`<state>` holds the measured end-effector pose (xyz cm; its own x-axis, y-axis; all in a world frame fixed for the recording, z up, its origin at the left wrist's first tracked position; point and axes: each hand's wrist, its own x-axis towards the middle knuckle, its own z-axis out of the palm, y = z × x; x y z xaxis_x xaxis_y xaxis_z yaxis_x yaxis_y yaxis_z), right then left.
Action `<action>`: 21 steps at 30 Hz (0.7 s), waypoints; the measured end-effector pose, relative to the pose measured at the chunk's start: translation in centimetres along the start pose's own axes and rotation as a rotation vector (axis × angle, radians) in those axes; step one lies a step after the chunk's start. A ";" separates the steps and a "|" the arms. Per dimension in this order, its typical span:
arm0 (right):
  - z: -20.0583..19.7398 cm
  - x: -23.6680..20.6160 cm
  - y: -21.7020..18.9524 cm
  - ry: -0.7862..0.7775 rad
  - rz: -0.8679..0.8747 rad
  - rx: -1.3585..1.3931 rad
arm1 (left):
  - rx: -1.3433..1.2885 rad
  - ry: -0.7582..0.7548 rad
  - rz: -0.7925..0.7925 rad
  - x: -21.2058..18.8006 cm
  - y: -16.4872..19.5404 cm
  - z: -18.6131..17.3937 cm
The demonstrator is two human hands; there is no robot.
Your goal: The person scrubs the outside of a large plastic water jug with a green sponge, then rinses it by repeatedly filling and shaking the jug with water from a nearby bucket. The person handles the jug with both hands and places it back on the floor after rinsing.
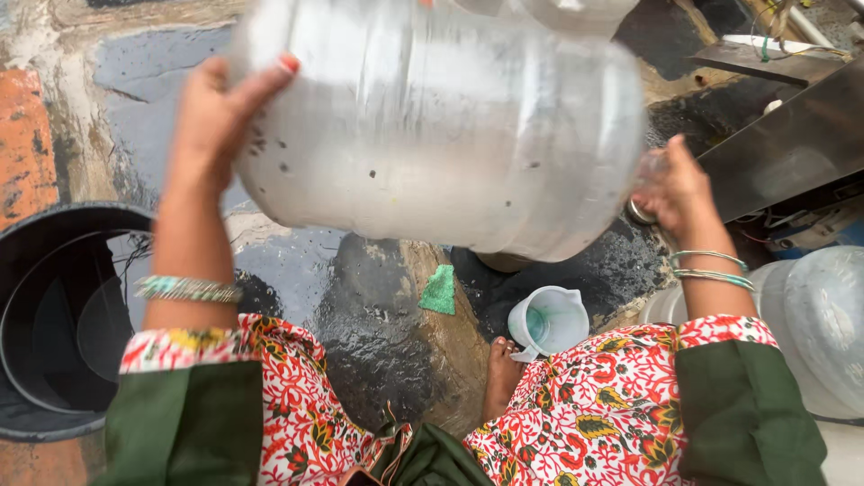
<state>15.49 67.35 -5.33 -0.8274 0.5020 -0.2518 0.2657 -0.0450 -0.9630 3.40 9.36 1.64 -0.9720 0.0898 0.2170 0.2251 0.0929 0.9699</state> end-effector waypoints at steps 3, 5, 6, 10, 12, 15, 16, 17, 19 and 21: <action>1.0 1.6 3.2 0.004 0.176 -0.191 | 0.340 0.101 -0.239 -0.4 -2.1 1.2; 1.7 1.9 4.3 -0.048 0.254 -0.267 | 0.496 0.111 -0.438 0.0 -3.2 1.2; 2.3 1.6 4.3 -0.075 0.283 -0.297 | 0.465 0.110 -0.423 0.0 -3.6 1.0; 2.3 1.6 2.9 -0.066 0.204 -0.328 | 0.363 0.163 -0.206 0.4 -3.4 0.1; 1.8 1.4 0.9 -0.077 0.050 -0.134 | 0.232 0.145 -0.047 0.2 -2.6 -0.2; 0.4 1.0 -2.0 -0.091 -0.093 0.077 | -0.068 0.031 0.120 -0.6 -0.6 -0.2; 0.2 0.8 -2.6 -0.091 -0.099 0.091 | -0.147 0.006 0.174 -0.6 0.3 -0.3; 0.0 0.6 -3.0 -0.091 -0.106 0.106 | -0.226 -0.019 0.228 -0.7 1.0 -0.3; 0.2 0.3 -3.1 -0.054 -0.028 0.044 | -0.203 -0.015 0.074 -1.2 1.9 0.3; 0.6 0.1 -2.6 -0.052 0.051 -0.034 | -0.101 0.028 -0.067 -1.9 2.2 0.6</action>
<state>14.43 67.01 -2.86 -0.8368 0.4538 -0.3063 0.3243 -0.0398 -0.9451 5.76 10.04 3.26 -0.9864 0.0592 0.1534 0.1535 -0.0027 0.9881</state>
